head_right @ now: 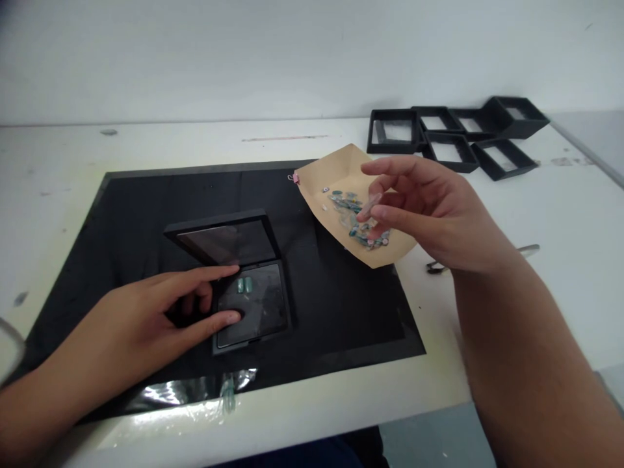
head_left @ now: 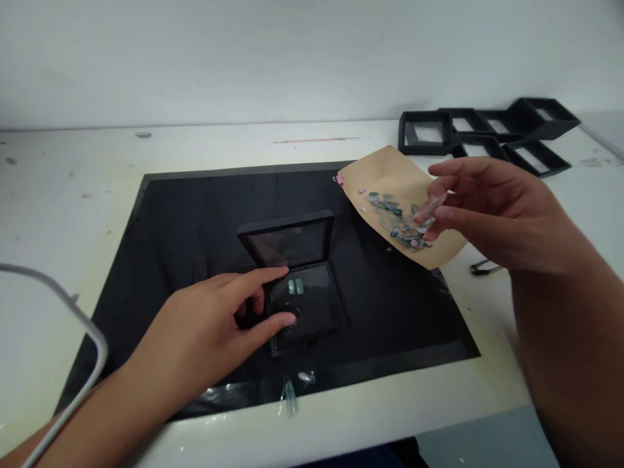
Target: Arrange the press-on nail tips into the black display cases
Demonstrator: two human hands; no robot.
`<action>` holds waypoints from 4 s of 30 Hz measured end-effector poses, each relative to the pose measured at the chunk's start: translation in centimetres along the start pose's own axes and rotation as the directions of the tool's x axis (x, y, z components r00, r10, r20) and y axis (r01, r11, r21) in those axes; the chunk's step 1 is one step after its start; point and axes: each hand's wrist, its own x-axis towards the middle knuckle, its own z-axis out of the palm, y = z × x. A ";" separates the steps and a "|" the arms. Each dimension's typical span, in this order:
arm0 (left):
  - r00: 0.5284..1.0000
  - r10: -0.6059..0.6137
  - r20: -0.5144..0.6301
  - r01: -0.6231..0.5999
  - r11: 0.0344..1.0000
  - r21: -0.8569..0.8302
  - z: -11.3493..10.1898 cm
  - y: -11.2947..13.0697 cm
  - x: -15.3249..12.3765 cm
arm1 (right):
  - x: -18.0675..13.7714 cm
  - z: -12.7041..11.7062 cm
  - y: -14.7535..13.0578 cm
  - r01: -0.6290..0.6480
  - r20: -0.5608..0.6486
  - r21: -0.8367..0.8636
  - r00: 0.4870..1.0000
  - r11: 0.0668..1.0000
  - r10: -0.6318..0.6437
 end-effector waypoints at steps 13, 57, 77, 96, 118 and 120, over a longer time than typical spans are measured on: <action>1.000 -0.002 -0.005 0.002 1.000 0.014 -0.1 0.0 -0.1 | 0.4 0.5 1.2 -0.145 -0.235 -0.522 0.972 0.841 0.021; 0.999 -0.040 0.018 0.040 0.998 0.043 -0.1 -0.1 0.1 | 1.1 2.7 1.6 -0.186 -0.085 -0.802 0.976 0.567 0.201; 1.000 0.010 -0.022 -0.009 0.999 0.035 -0.2 0.1 0.1 | 0.5 2.5 -0.4 -0.253 -0.061 0.107 0.964 0.962 0.260; 1.000 -0.007 0.003 0.006 1.000 0.025 -0.3 0.0 -0.1 | 0.7 2.2 -1.1 -0.255 -0.053 0.275 0.959 0.927 0.280; 1.000 -0.019 0.001 0.019 1.000 -0.001 -0.5 0.4 0.2 | 0.4 3.0 -1.5 -0.123 0.013 0.260 0.992 0.958 0.124; 1.000 -0.019 0.006 0.019 1.000 -0.003 -0.5 0.4 0.2 | 0.3 3.0 -1.3 -0.096 0.005 0.271 0.995 0.958 0.099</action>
